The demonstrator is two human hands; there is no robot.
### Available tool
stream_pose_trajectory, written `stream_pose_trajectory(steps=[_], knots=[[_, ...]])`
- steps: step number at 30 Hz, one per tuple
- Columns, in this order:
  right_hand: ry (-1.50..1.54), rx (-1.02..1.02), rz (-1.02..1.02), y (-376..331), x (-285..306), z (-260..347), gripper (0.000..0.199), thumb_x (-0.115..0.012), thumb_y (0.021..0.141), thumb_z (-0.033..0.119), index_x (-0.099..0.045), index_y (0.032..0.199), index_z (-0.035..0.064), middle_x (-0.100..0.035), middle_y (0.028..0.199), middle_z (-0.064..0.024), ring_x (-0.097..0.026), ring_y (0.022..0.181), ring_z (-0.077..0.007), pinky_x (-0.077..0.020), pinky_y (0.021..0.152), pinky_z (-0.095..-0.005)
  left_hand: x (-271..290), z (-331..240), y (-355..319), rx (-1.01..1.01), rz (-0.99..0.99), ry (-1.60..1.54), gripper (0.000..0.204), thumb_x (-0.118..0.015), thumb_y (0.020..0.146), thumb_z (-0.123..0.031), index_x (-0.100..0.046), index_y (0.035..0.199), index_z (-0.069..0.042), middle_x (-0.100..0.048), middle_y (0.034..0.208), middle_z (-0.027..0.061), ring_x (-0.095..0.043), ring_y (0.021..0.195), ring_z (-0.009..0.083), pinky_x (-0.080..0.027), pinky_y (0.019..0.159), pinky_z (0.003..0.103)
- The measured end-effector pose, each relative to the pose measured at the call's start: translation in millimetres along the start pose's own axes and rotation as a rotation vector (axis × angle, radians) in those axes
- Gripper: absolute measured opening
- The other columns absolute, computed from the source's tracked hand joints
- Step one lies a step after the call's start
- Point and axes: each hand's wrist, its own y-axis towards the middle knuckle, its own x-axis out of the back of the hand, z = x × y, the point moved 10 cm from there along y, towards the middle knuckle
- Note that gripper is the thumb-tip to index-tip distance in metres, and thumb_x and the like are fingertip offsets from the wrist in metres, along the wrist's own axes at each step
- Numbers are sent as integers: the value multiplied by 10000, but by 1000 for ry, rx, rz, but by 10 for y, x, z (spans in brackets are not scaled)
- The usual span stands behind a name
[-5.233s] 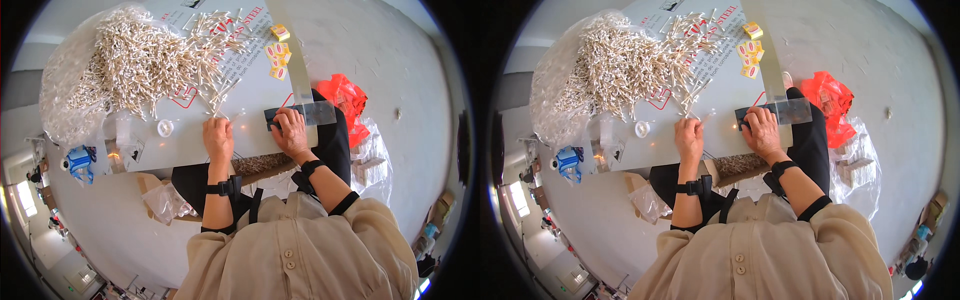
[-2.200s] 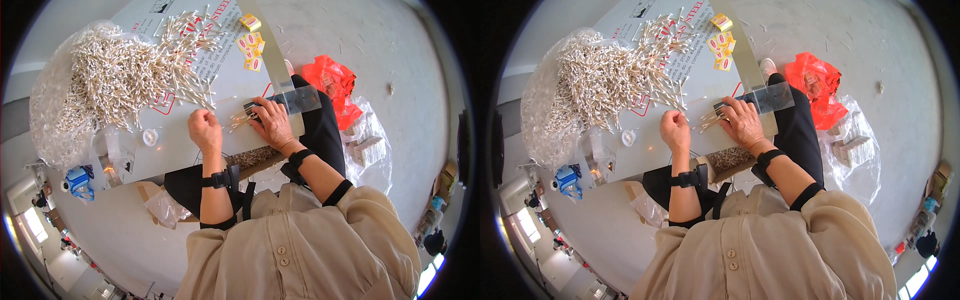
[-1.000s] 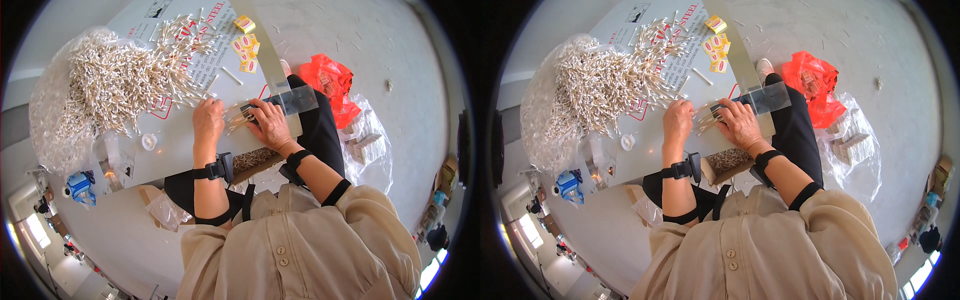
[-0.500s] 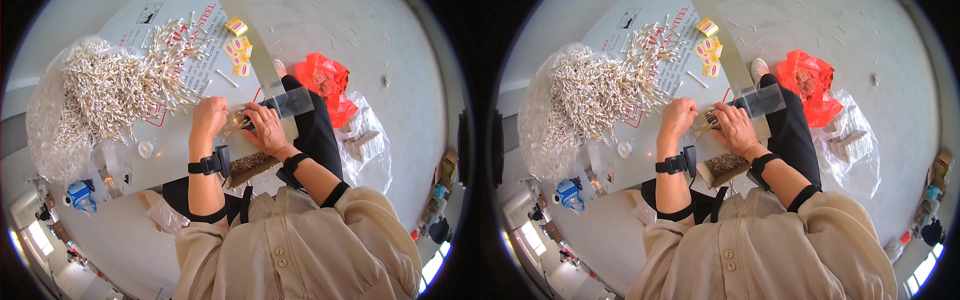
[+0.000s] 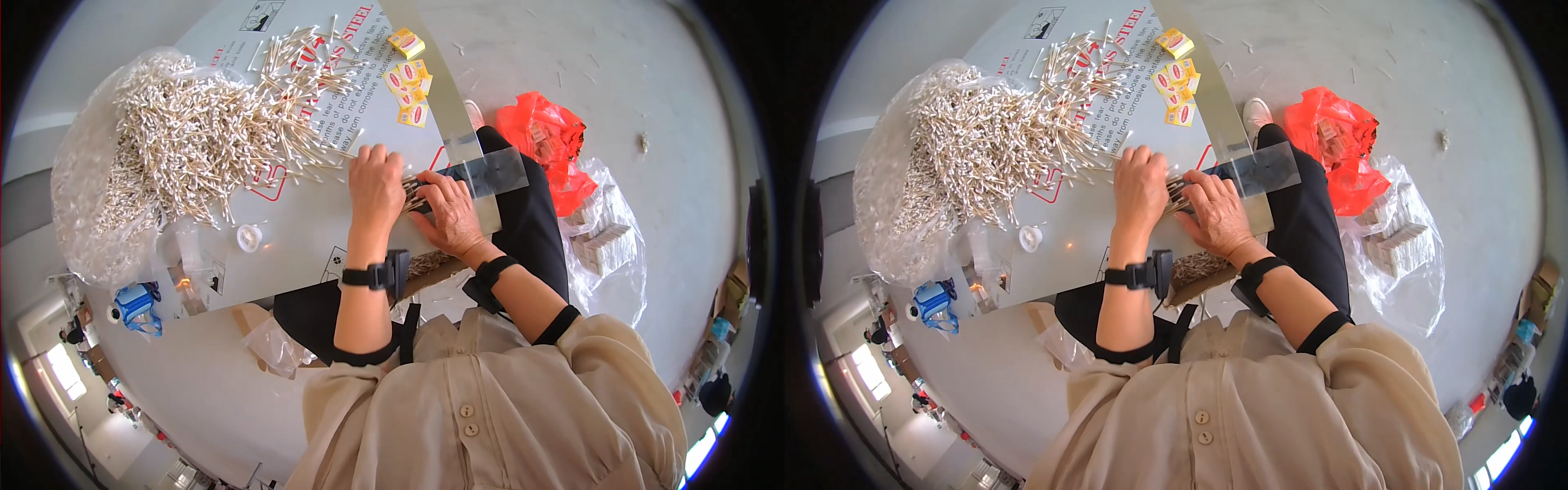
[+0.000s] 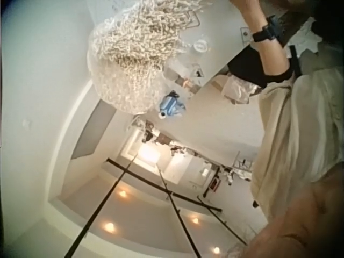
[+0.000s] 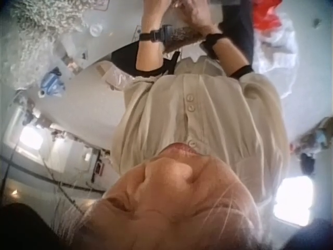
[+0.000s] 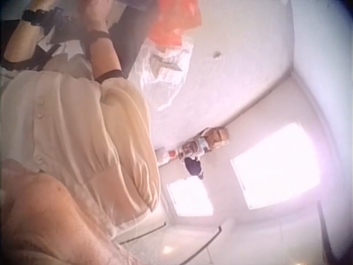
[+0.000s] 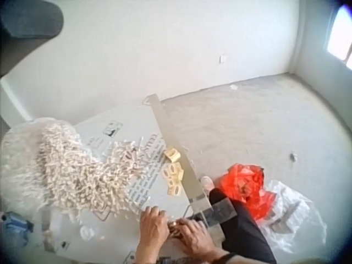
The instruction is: Packaging cotton swabs into clear plastic bags.
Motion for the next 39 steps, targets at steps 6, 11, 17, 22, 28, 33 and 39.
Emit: stream_pose_trajectory(steps=[6,11,17,22,28,33,39], knots=[[2,-1,9,9,3,28,348,-728,732,195,-541,997,69,-544,1217,-92,-540,1048,-280,-393,844,-400,340,685,-331,232,-164,-133,111,-654,712,12,-634,801,-52,-560,834,91,-543,898,302,-446,786,434],[11,-1,4,-10,-5,9,334,-726,734,192,-544,986,69,-544,1217,-90,-536,1051,-279,-392,847,-397,406,1035,-340,280,-59,19,121,-697,713,-32,-635,809,-72,-566,831,87,-536,859,305,-457,769,416],[8,-1,9,6,-11,33,325,-720,737,193,-537,975,67,-543,1219,-92,-536,1034,-282,-392,846,-397,197,740,-278,132,-73,-114,144,-726,700,-29,-621,787,-74,-580,833,59,-556,875,287,-476,777,395],[8,-14,22,-16,-17,2,329,-726,732,199,-536,966,66,-540,1217,-93,-533,1034,-281,-389,847,-398,32,510,-168,154,52,-276,145,-715,707,-25,-624,813,-60,-580,848,90,-551,893,312,-461,783,419],[5,-6,14,3,19,30,316,-723,739,192,-537,962,68,-537,1218,-87,-527,1037,-278,-386,856,-392,316,844,-24,201,-87,18,240,-762,673,-40,-648,879,-78,-594,905,85,-546,894,291,-455,821,404],[4,-18,29,2,-6,22,307,-720,741,194,-543,959,71,-536,1220,-81,-525,1040,-271,-383,866,-386,0,884,27,179,117,-189,161,-730,715,-56,-652,856,-61,-603,810,83,-570,874,300,-465,792,405],[0,-22,30,1,2,16,300,-720,736,197,-545,945,72,-537,1224,-77,-527,1037,-265,-383,867,-384,-73,834,31,280,158,-378,102,-689,740,-45,-634,825,-60,-605,821,104,-586,866,320,-483,759,428]])
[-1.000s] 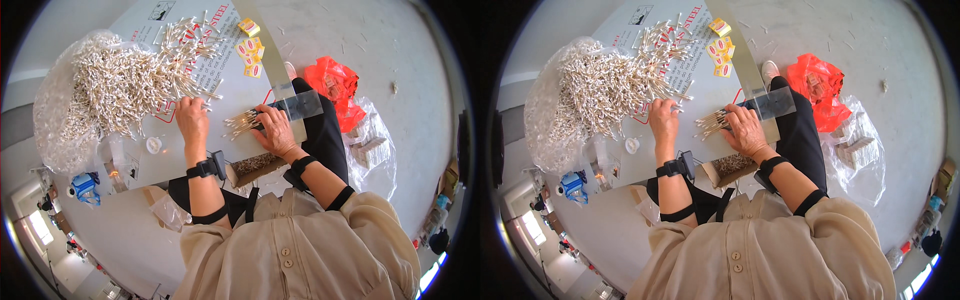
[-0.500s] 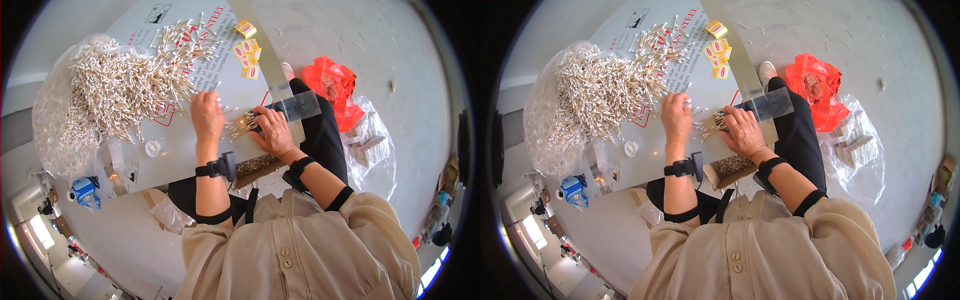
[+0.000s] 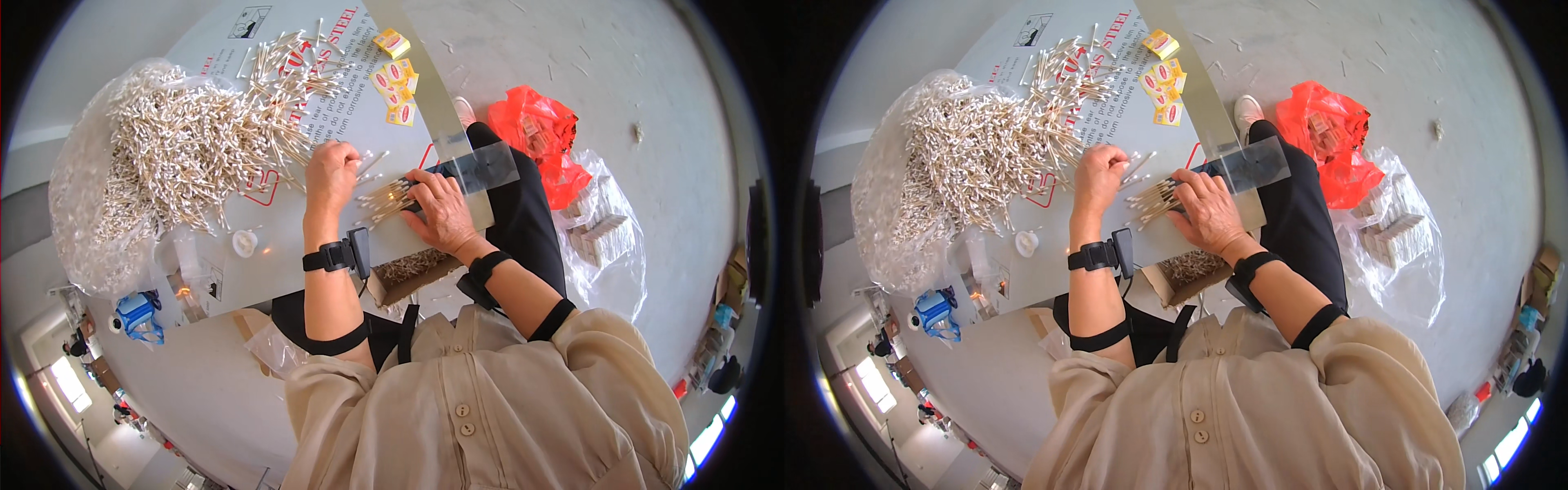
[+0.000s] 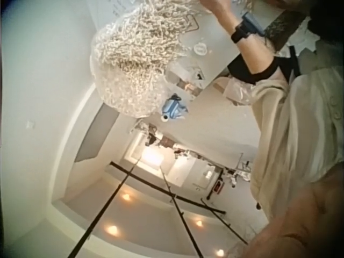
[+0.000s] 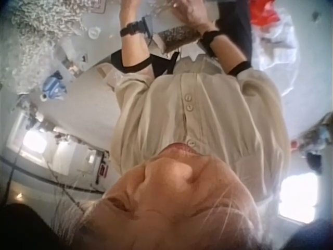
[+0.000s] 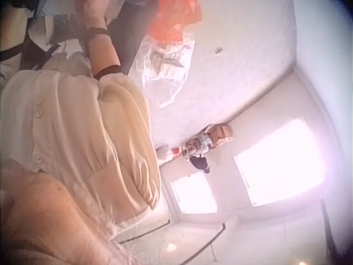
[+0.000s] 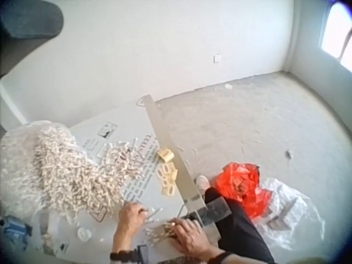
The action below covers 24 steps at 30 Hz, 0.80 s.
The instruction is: Packaging cotton swabs into clear plastic bags.
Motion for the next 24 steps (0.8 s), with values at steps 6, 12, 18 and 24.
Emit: stream_pose_trajectory(steps=[6,12,18,24], knots=[[-1,13,-16,12,6,23,301,-723,732,195,-547,942,68,-545,1216,-78,-533,1028,-266,-387,863,-382,-7,-93,-102,-60,0,104,80,-667,760,-18,-627,823,-46,-600,831,106,-586,851,329,-484,737,434],[23,13,-42,6,30,31,297,-713,742,173,-556,966,57,-555,1191,-92,-542,1023,-278,-397,866,-382,-20,-177,-498,-62,-103,60,191,-655,805,-67,-621,992,-60,-589,1033,124,-551,1013,332,-458,847,446],[136,16,-186,-53,136,-68,260,-682,754,94,-555,973,35,-574,1130,-126,-560,1003,-324,-437,874,-413,-347,-478,-935,-94,-137,399,706,-622,873,-404,-372,1437,-62,-348,1507,145,-284,1415,312,-210,1134,541],[370,-96,-212,-46,117,-210,197,-635,775,4,-546,951,11,-589,1062,-144,-589,935,-323,-482,803,-383,-411,-328,-790,-56,-107,468,801,-612,875,-462,-288,1497,-74,-276,1556,148,-225,1456,302,-146,1164,546]])
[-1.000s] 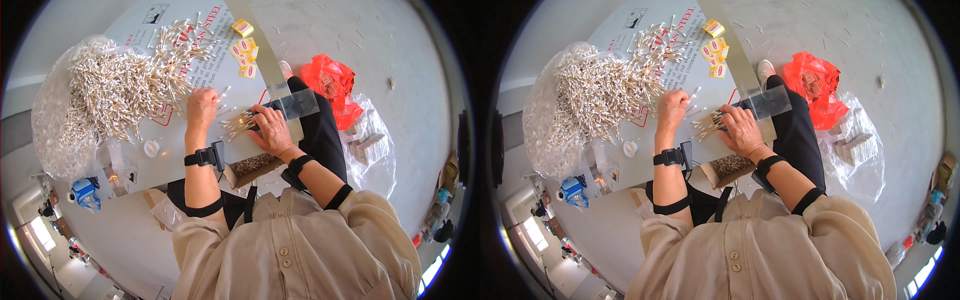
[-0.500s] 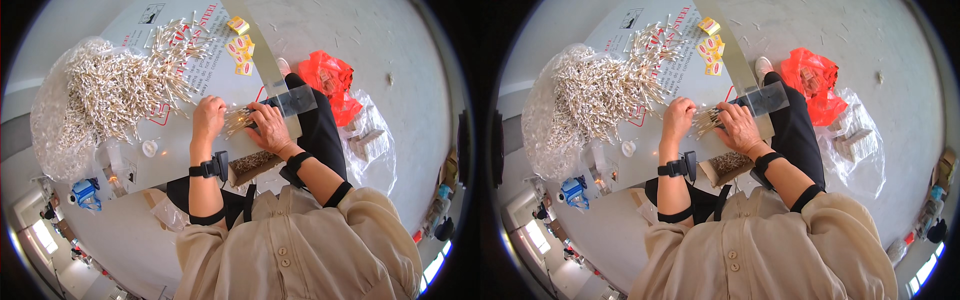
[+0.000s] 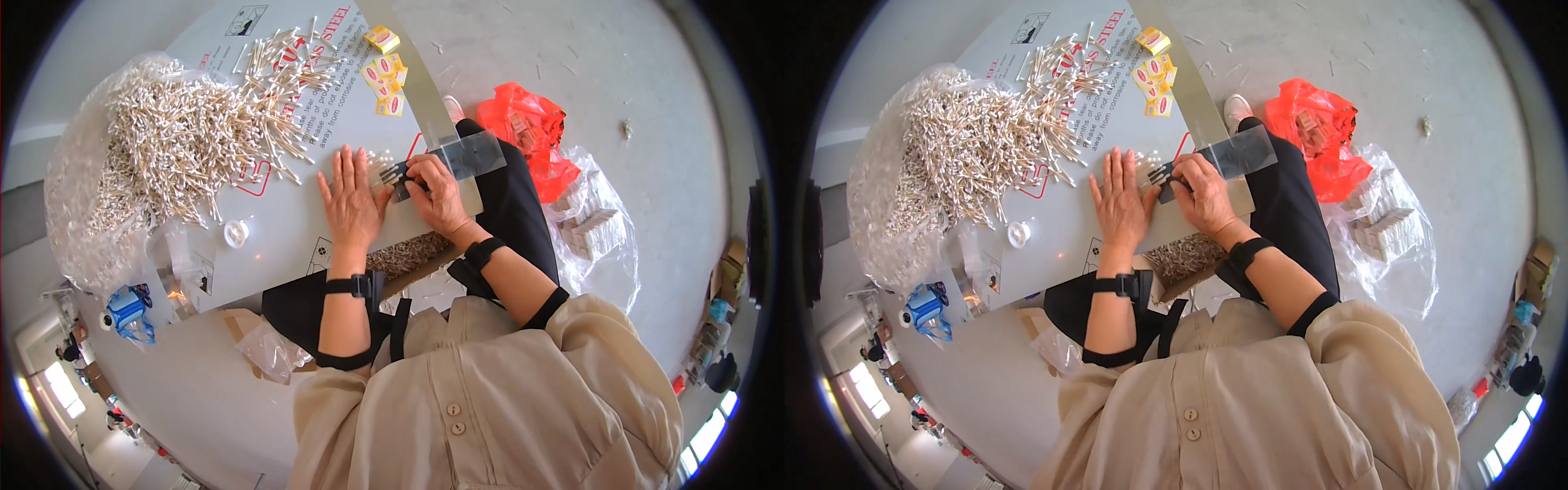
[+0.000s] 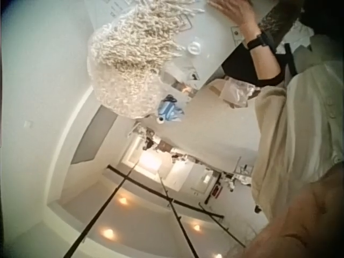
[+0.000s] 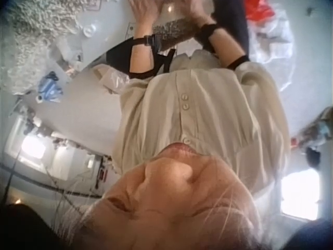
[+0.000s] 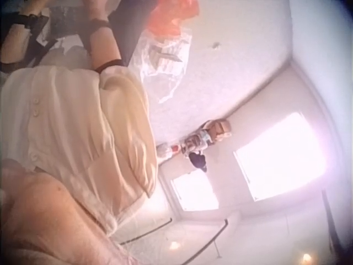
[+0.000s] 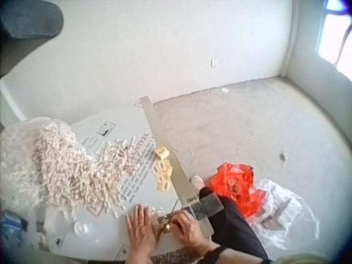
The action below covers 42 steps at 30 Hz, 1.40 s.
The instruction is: Packaging cotton swabs into clear plastic bags.
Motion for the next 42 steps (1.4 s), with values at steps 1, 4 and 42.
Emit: stream_pose_trajectory(steps=[1,4,42], knots=[[63,-73,-19,19,15,-50,178,-622,791,-10,-543,949,7,-593,1045,-140,-598,924,-300,-486,788,-360,24,-4,42,-24,-15,14,806,-618,870,-460,-287,1497,-76,-277,1555,150,-224,1456,298,-143,1166,544],[170,-238,-82,3,65,-123,156,-596,843,-17,-548,990,4,-584,1102,-128,-597,944,-243,-480,816,-315,24,-73,-40,-93,40,-71,779,-609,882,-431,-284,1499,-83,-268,1560,145,-221,1457,301,-138,1168,542],[486,-299,-151,41,-180,-304,250,-497,1011,125,-593,1188,-22,-560,1294,-96,-528,1166,-144,-418,1013,-275,281,-174,-294,-68,-110,-161,603,-658,827,-153,-446,1374,-15,-437,1407,150,-335,1359,356,-228,1132,532]])
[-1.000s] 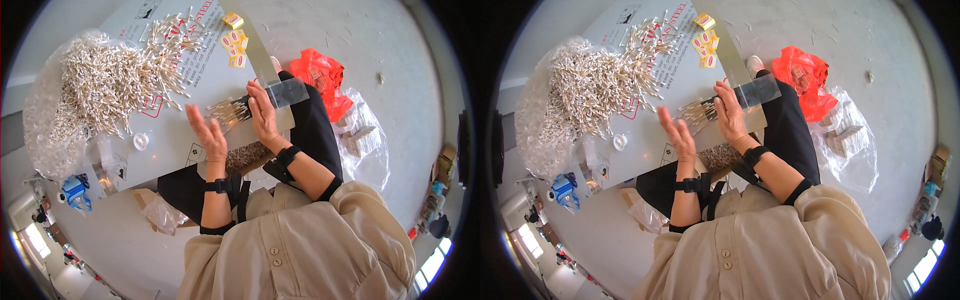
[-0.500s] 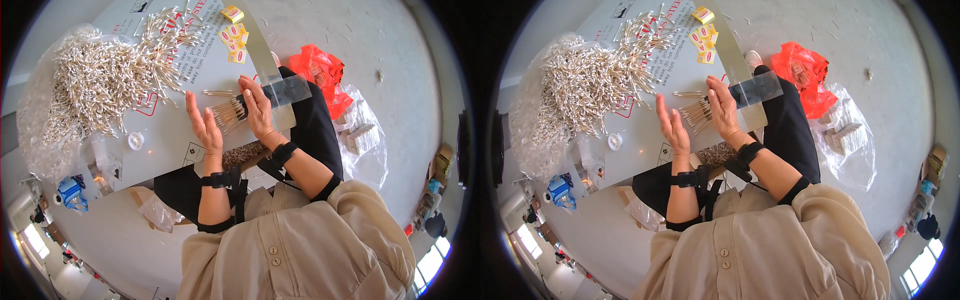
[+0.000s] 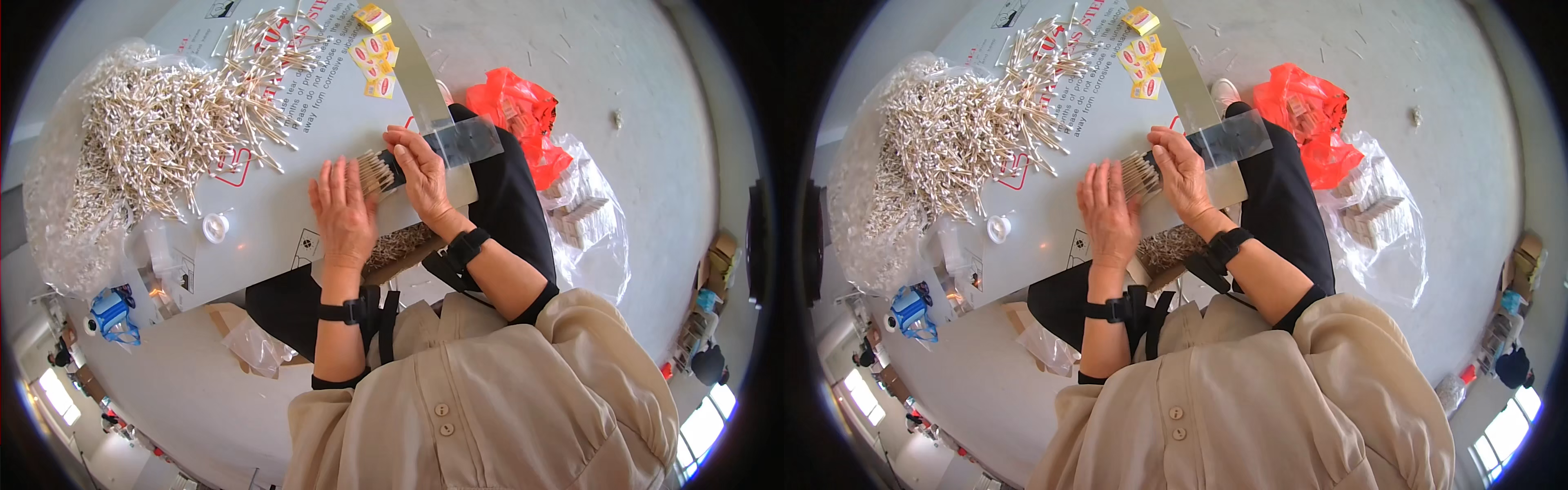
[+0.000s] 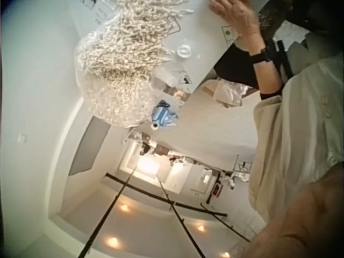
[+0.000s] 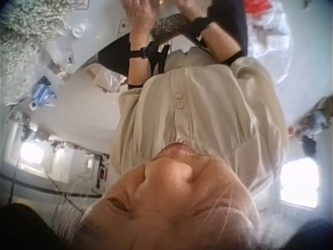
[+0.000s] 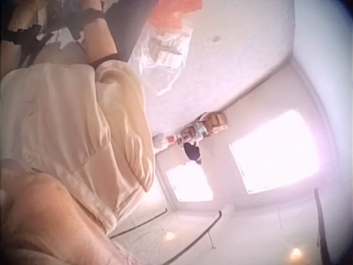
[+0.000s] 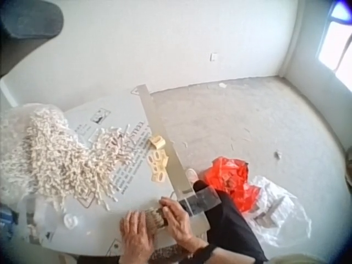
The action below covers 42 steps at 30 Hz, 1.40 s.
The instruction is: Packaging cotton swabs into clear plastic bags.
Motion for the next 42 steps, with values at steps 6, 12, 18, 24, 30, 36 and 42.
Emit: stream_pose_trajectory(steps=[6,12,18,24,30,36,42], knots=[[95,-52,1,-43,-1,-19,231,-511,1005,126,-604,1155,-24,-561,1292,-94,-533,1160,-139,-421,1010,-266,-276,-142,-248,57,190,-27,832,-703,815,-332,-305,1487,-44,-256,1568,142,-209,1460,309,-151,1165,551],[124,-29,-2,-63,13,-2,225,-510,1006,126,-605,1140,-28,-564,1290,-98,-540,1151,-139,-435,1000,-273,-277,-106,-155,-50,257,22,871,-720,789,-382,-308,1493,-76,-258,1575,97,-207,1468,254,-128,1164,577],[109,-28,-5,-63,33,-30,209,-513,1003,112,-602,1124,-34,-566,1285,-97,-540,1147,-137,-435,995,-271,-245,-141,-138,-108,309,70,840,-706,800,-390,-328,1487,-89,-224,1588,80,-173,1474,279,-102,1155,608],[-213,94,-13,-65,73,154,94,-607,901,-10,-643,987,-9,-610,1131,-97,-617,983,-161,-504,837,-279,-241,-19,-164,-10,257,47,830,-670,833,-407,-304,1496,-69,-189,1595,93,-152,1474,310,-99,1149,618],[-612,391,163,-141,-76,458,110,-658,742,-13,-645,842,31,-585,906,-100,-617,852,-314,-524,734,-362,-237,-35,-230,42,237,65,821,-641,856,-419,-288,1499,-50,-190,1594,112,-148,1477,303,-103,1154,602],[-760,539,224,-244,-187,506,83,-643,698,13,-610,765,50,-548,845,-94,-595,798,-294,-510,685,-374,-297,-7,-231,81,276,79,836,-638,855,-430,-276,1502,-44,-191,1594,118,-147,1480,287,-100,1158,594],[-721,521,199,-214,-167,514,86,-651,707,11,-611,779,37,-563,868,-107,-599,811,-303,-515,709,-380,-292,17,-223,91,257,58,844,-645,849,-431,-274,1504,-51,-176,1599,111,-149,1480,281,-96,1159,595]])
